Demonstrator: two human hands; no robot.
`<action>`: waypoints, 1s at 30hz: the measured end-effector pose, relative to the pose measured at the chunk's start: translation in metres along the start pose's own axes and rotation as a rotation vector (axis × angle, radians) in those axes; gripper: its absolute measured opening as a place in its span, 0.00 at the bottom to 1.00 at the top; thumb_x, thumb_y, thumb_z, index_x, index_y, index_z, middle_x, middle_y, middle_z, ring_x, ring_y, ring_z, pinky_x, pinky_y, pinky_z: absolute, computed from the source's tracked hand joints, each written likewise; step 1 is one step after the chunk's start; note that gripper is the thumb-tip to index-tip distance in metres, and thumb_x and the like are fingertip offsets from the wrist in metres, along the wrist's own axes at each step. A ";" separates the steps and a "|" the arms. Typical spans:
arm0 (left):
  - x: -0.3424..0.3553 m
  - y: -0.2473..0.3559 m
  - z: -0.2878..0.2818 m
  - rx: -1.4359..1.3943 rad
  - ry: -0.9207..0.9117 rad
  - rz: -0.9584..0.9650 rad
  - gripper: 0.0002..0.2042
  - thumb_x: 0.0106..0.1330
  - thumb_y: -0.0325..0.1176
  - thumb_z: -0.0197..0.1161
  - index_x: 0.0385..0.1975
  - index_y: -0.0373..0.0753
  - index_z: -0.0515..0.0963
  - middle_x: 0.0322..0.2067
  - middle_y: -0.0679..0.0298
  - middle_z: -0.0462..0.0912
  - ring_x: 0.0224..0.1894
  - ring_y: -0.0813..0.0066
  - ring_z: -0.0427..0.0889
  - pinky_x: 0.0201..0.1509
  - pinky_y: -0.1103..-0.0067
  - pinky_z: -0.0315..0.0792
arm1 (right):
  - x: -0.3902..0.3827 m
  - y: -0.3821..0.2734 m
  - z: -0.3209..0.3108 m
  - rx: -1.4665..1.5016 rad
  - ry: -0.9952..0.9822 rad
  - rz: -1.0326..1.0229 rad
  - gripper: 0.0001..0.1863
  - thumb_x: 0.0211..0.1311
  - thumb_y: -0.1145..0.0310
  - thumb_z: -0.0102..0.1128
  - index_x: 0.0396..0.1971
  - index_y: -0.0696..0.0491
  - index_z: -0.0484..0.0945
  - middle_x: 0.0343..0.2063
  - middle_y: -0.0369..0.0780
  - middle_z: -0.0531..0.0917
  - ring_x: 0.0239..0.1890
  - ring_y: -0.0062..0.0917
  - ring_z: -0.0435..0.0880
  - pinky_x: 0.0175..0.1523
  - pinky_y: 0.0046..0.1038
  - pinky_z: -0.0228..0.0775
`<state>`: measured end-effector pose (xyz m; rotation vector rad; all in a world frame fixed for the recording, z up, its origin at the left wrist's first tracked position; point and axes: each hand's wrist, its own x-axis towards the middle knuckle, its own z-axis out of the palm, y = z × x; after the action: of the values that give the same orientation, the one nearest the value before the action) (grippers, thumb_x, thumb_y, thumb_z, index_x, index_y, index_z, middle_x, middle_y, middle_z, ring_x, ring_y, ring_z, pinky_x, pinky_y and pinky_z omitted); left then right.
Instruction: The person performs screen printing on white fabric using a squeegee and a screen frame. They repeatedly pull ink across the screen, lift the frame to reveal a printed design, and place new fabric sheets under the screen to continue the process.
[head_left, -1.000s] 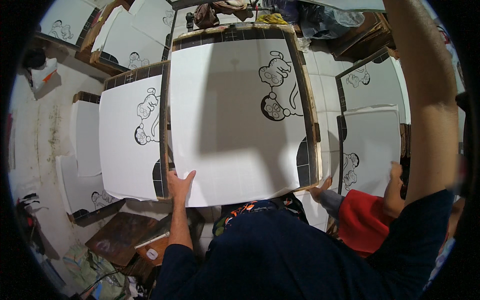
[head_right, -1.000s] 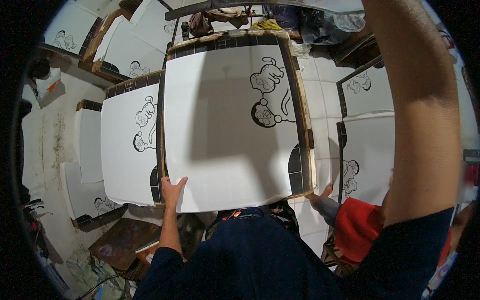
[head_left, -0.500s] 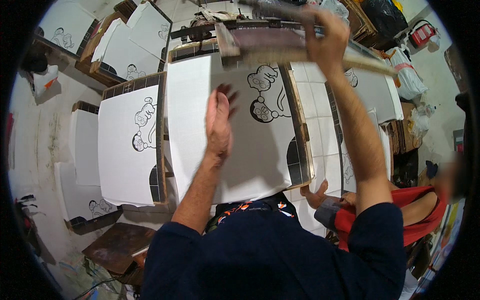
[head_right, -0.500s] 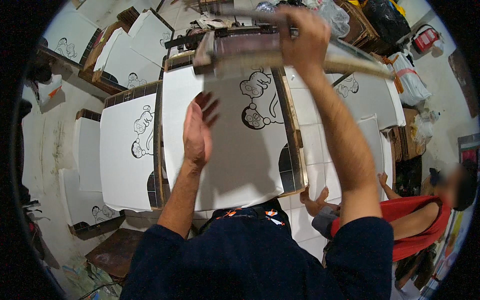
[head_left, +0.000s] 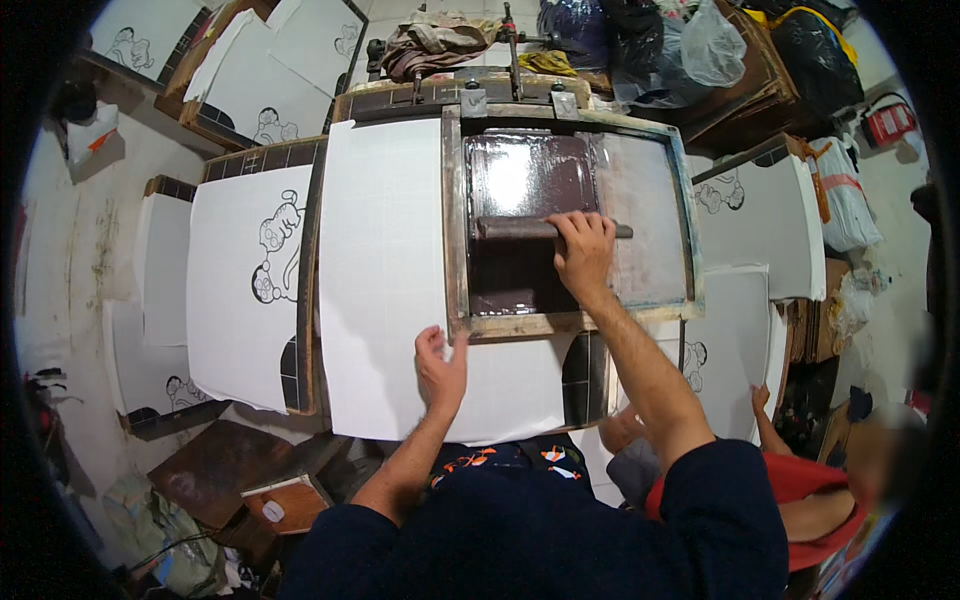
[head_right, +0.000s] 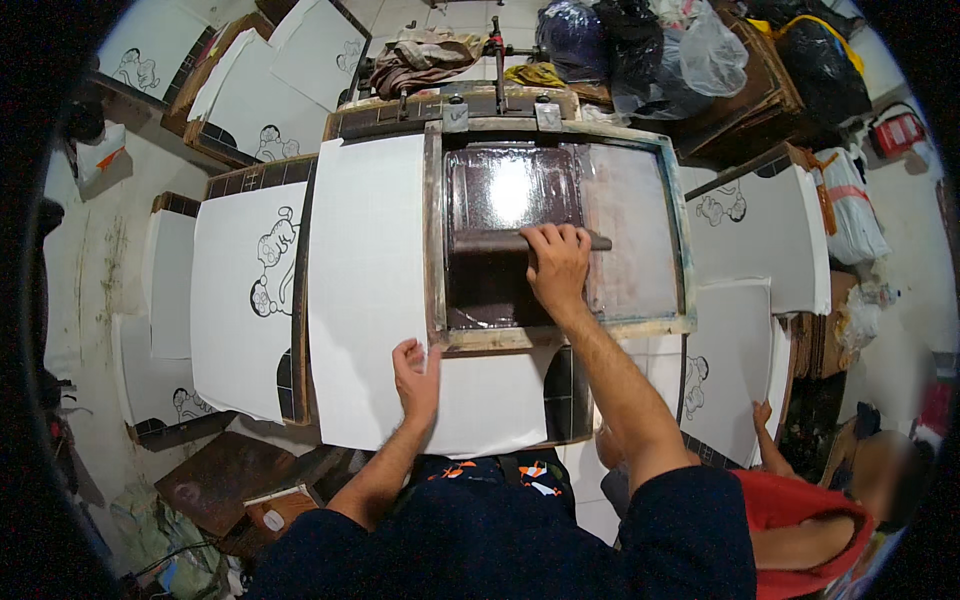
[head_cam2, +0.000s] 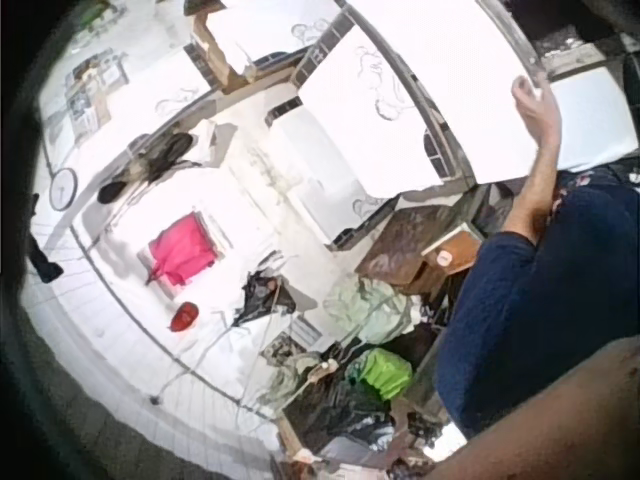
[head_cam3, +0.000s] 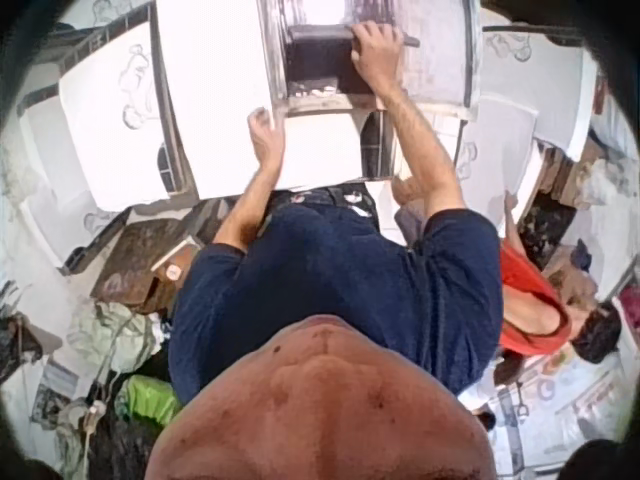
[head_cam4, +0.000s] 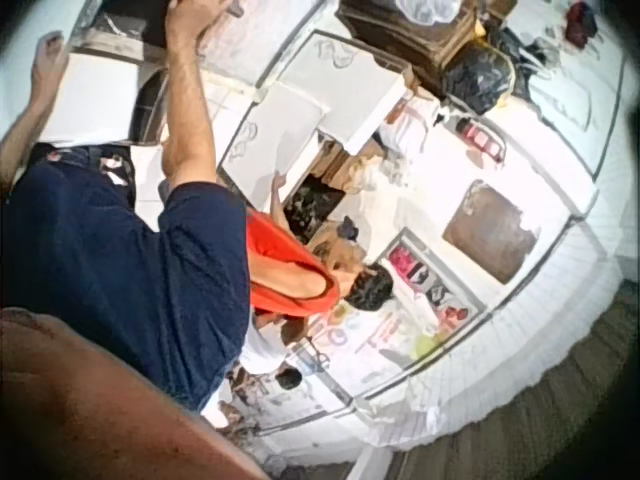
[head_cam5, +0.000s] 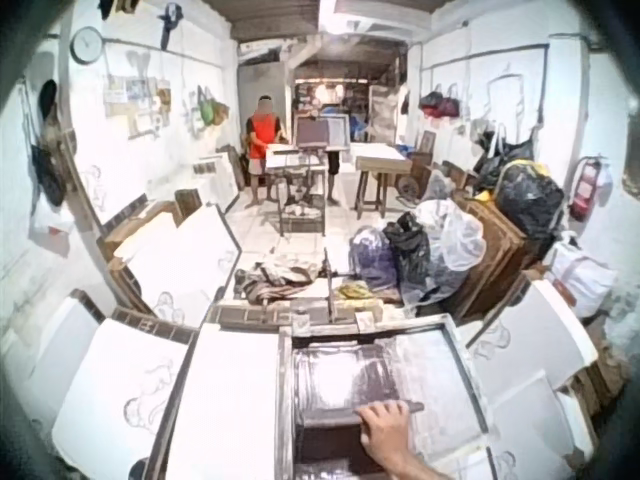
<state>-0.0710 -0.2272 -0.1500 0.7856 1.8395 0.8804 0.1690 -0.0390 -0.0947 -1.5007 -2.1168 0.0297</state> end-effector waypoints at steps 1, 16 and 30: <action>0.003 -0.005 0.002 0.296 0.052 0.280 0.49 0.66 0.52 0.72 0.77 0.30 0.53 0.74 0.42 0.61 0.77 0.47 0.59 0.80 0.49 0.50 | 0.017 0.008 0.010 -0.008 -0.015 -0.011 0.30 0.39 0.75 0.76 0.48 0.44 0.82 0.42 0.35 0.81 0.52 0.34 0.76 0.65 0.44 0.59; 0.033 -0.028 0.016 0.709 0.074 0.775 0.59 0.51 0.47 0.82 0.76 0.26 0.49 0.74 0.37 0.58 0.77 0.43 0.59 0.80 0.43 0.46 | 0.174 0.068 0.102 -0.240 -0.139 -0.082 0.26 0.47 0.66 0.78 0.48 0.42 0.78 0.44 0.33 0.82 0.53 0.33 0.80 0.56 0.42 0.67; 0.036 -0.028 0.016 0.720 0.035 0.734 0.58 0.55 0.47 0.79 0.77 0.27 0.46 0.75 0.40 0.57 0.80 0.48 0.53 0.82 0.48 0.40 | -0.088 -0.034 -0.010 -0.079 -0.372 0.078 0.34 0.33 0.69 0.83 0.48 0.44 0.78 0.44 0.35 0.77 0.52 0.34 0.75 0.59 0.43 0.63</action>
<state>-0.0736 -0.2093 -0.1949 1.9870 1.9201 0.6340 0.1645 -0.1323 -0.1121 -1.7337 -2.3671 0.2764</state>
